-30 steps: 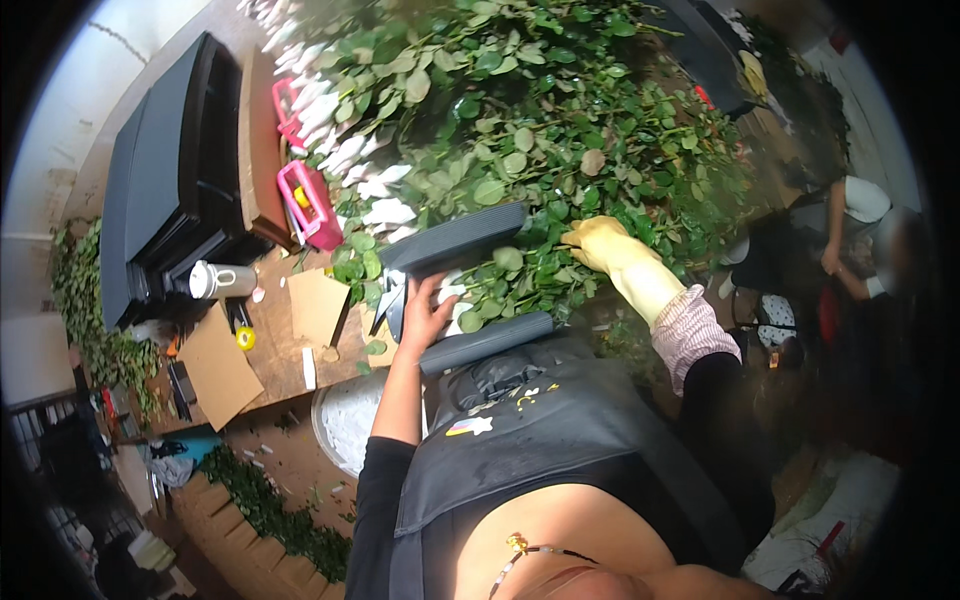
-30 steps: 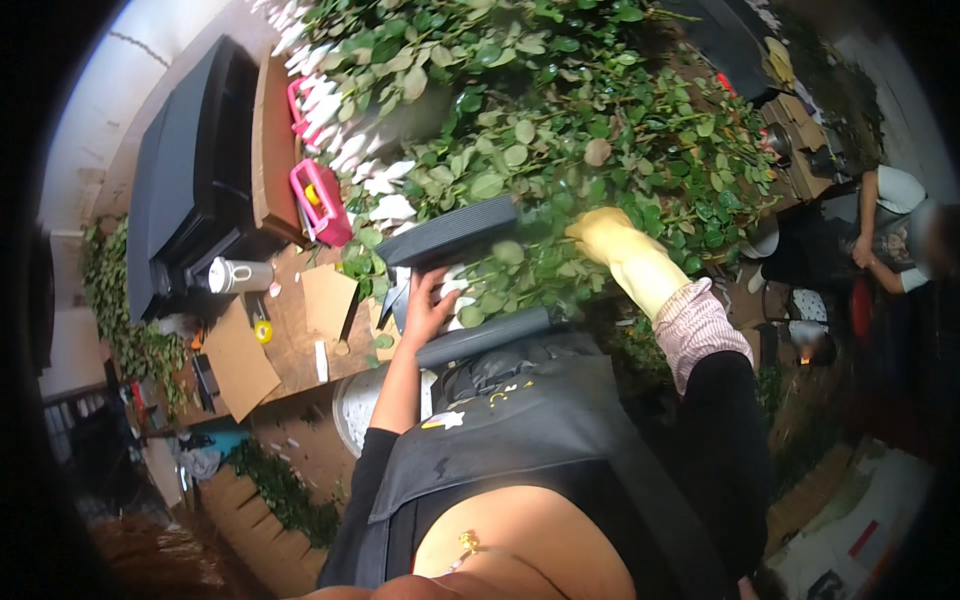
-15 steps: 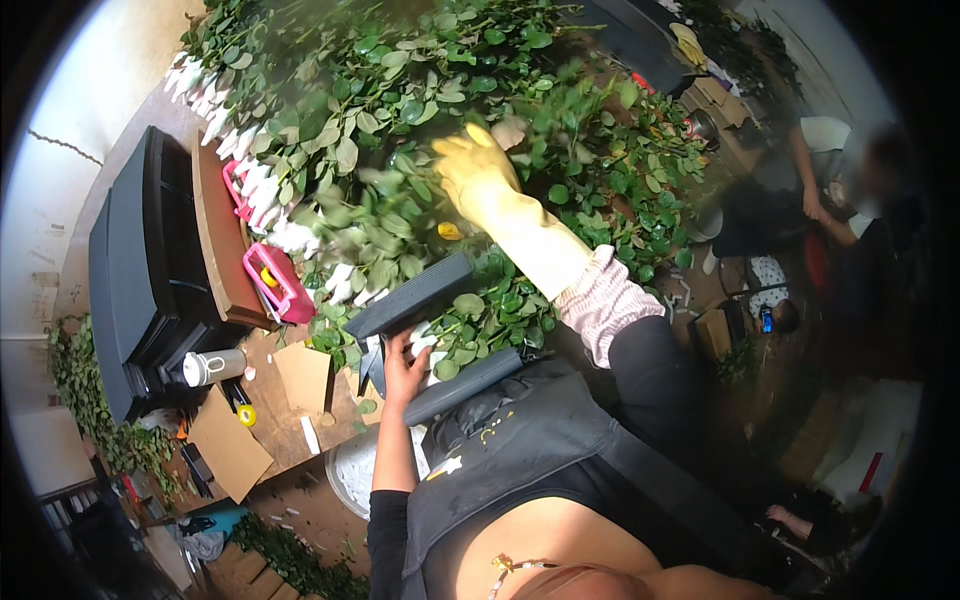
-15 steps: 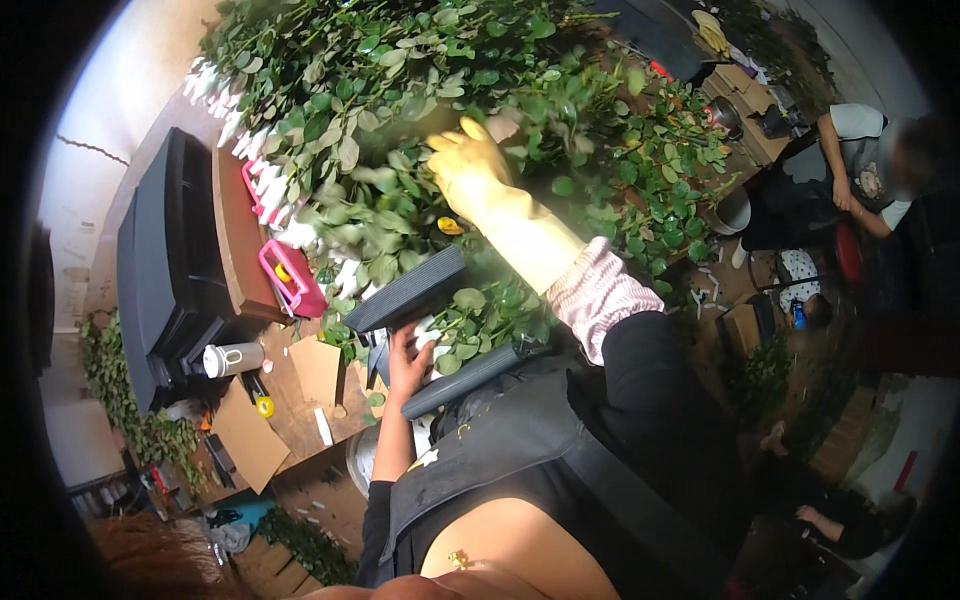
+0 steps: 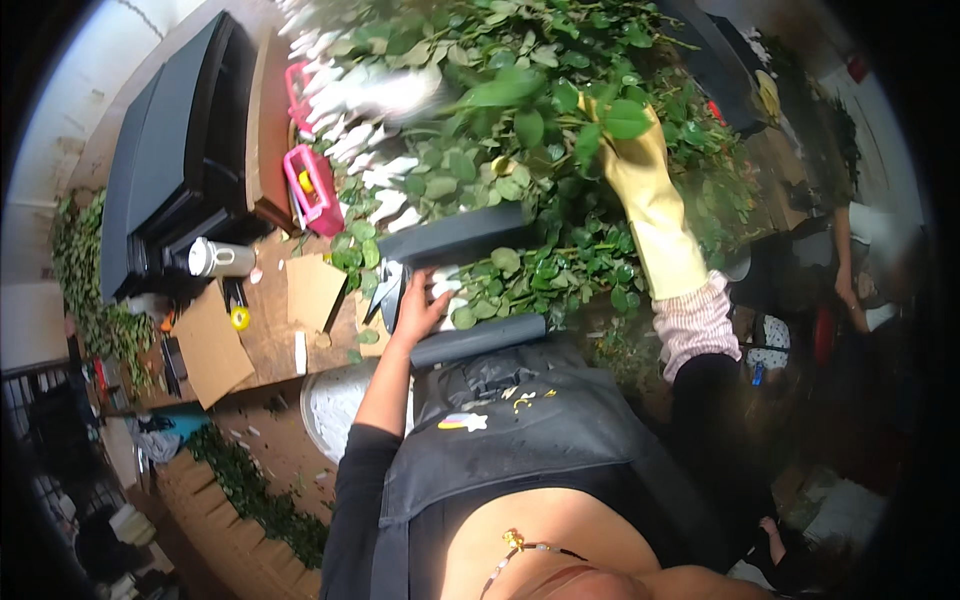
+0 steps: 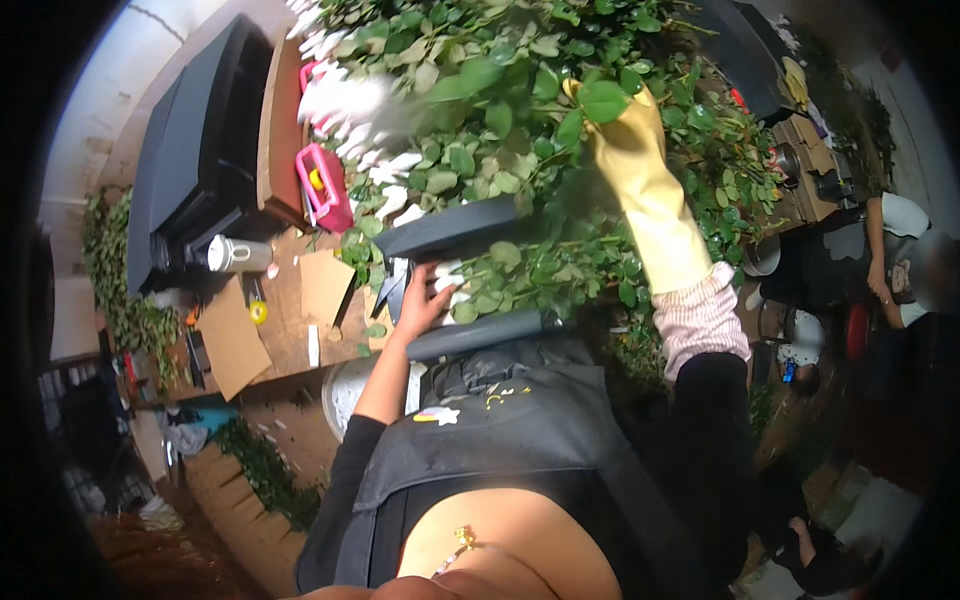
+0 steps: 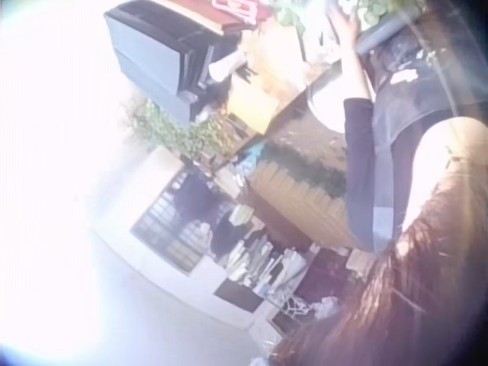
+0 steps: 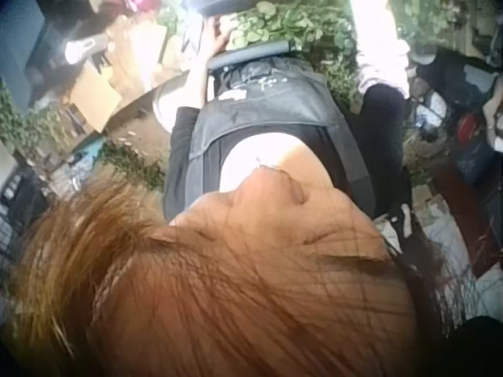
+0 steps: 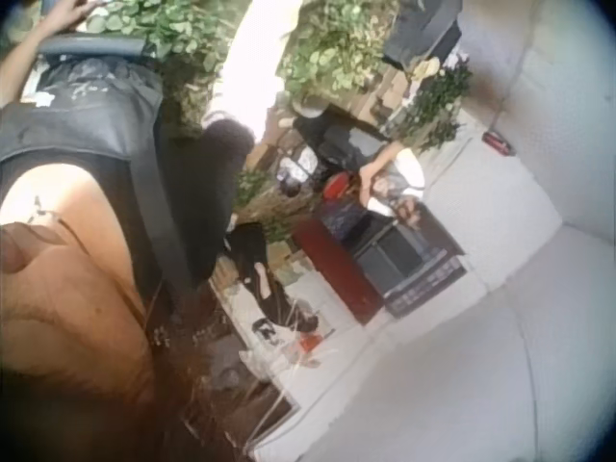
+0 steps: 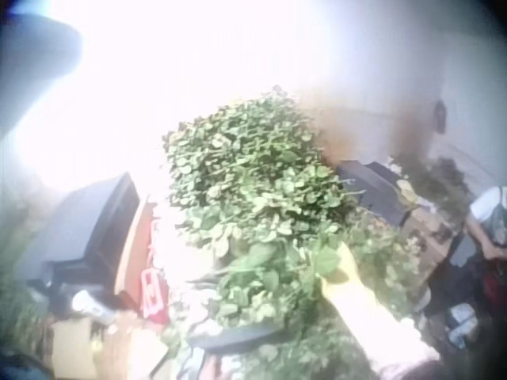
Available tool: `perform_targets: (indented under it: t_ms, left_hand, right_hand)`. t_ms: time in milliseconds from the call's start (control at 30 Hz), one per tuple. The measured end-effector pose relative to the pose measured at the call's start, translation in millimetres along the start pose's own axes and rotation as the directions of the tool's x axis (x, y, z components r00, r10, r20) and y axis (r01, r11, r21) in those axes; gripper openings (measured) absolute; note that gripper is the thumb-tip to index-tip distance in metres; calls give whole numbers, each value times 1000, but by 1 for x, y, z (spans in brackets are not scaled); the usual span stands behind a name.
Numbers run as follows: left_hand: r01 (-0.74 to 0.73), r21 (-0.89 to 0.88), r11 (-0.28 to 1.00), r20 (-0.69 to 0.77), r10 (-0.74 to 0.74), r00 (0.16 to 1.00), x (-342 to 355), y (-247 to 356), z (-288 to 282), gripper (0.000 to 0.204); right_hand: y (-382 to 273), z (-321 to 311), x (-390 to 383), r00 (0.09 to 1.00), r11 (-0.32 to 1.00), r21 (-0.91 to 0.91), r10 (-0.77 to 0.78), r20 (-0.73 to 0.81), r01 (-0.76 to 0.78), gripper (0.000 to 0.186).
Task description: The person arranges white flowers and green leaves into wooden and black plastic trays. They pick up bunches of flowers, place them into the trays, and adjust the stems and leaves to fit neatly.
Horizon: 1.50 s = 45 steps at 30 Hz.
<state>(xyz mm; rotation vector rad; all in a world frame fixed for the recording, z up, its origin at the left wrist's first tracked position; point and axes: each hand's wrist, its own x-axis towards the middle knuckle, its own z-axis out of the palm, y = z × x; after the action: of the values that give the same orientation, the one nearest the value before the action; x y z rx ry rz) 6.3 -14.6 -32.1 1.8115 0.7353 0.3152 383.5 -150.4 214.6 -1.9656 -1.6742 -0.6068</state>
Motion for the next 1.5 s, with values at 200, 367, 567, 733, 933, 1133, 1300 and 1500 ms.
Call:
perform_targets:
  t_ms: [200, 367, 567, 733, 933, 1133, 1300, 1500]
  left_hand:
    - [20, 90, 996, 6, -20, 1000, -6, 6, -5, 66]
    - [-227, 142, 963, -59, 237, 970, -2, -34, 1, 57]
    - [-125, 158, 979, -54, 135, 989, -1, 1, 6, 50]
    - [-83, 88, 993, -75, 90, 993, -7, 6, 0, 53]
    - [-52, 196, 979, -35, 60, 998, -2, 8, 0, 61]
    - [57, -298, 953, -251, -136, 958, 12, 11, 4, 40]
    - [243, -45, 969, -426, -238, 873, 8, 23, 5, 31]
    - [-36, -550, 834, -590, -358, 724, -10, 13, -36, 15]
  right_hand:
    - [-70, -64, 14, 983, 976, 199, -117, 140, 88, 34]
    - [-79, -7, -60, 880, 964, 150, -260, 396, 218, 26]
    - [4, 109, -166, 558, 979, -188, 111, 822, 82, 48]
    - [-107, 16, -61, 565, 999, 10, 22, 825, -53, 45]
    - [-183, 114, -38, 235, 943, -164, 237, 943, -291, 40]
    - [-190, 138, -51, 389, 960, -64, 170, 905, -271, 37]
    - [-181, 163, -76, 410, 966, -64, 165, 897, -249, 40]
    - [-179, 167, -66, 365, 966, -29, 125, 922, -257, 42]
